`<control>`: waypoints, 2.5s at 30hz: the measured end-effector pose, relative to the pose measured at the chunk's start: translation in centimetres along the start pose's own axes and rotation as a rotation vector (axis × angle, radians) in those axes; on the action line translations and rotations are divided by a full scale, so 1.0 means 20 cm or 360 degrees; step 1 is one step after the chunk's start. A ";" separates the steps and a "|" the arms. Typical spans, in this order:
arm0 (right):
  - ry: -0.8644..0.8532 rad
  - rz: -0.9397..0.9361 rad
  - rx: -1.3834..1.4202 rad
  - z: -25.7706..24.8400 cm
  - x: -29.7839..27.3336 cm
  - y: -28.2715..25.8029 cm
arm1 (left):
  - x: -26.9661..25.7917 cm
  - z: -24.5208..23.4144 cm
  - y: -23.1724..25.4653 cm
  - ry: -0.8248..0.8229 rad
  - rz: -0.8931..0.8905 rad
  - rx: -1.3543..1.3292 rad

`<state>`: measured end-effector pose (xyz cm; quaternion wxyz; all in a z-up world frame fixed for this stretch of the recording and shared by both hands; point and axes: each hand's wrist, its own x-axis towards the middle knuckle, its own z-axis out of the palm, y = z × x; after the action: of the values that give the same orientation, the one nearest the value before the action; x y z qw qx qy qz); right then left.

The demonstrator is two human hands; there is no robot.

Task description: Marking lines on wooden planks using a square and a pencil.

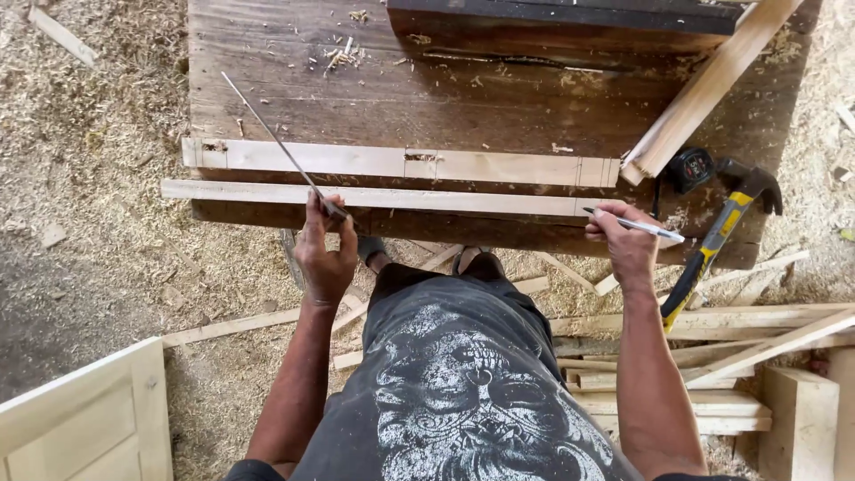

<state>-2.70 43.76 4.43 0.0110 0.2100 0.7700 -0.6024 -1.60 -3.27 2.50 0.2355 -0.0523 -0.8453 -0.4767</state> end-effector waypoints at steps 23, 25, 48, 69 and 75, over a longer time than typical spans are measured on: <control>0.0044 0.0044 -0.0334 -0.12 0.06 -0.03 | -0.15 0.02 -0.05 0.0204 -0.0294 -0.0080; -0.0004 -0.0023 -0.0316 -0.05 0.09 -0.08 | -0.12 -0.03 -0.01 0.0389 -0.0430 -0.0276; -0.0942 -0.1328 -0.1486 0.93 0.15 -0.03 | -0.51 -0.51 0.06 0.1668 -0.0939 -0.0616; -0.1111 -0.0967 -0.1273 0.94 0.13 -0.16 | -0.44 -0.56 -0.01 0.1526 -0.0890 -0.0654; -0.1003 -0.1193 -0.1363 0.93 0.10 -0.12 | -0.41 -0.55 -0.02 0.1601 -0.0935 -0.0675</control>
<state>-9.74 26.70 0.97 0.1082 -0.2827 0.9229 -0.2380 9.30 -11.48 3.22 0.4485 0.3681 -0.4967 -0.6455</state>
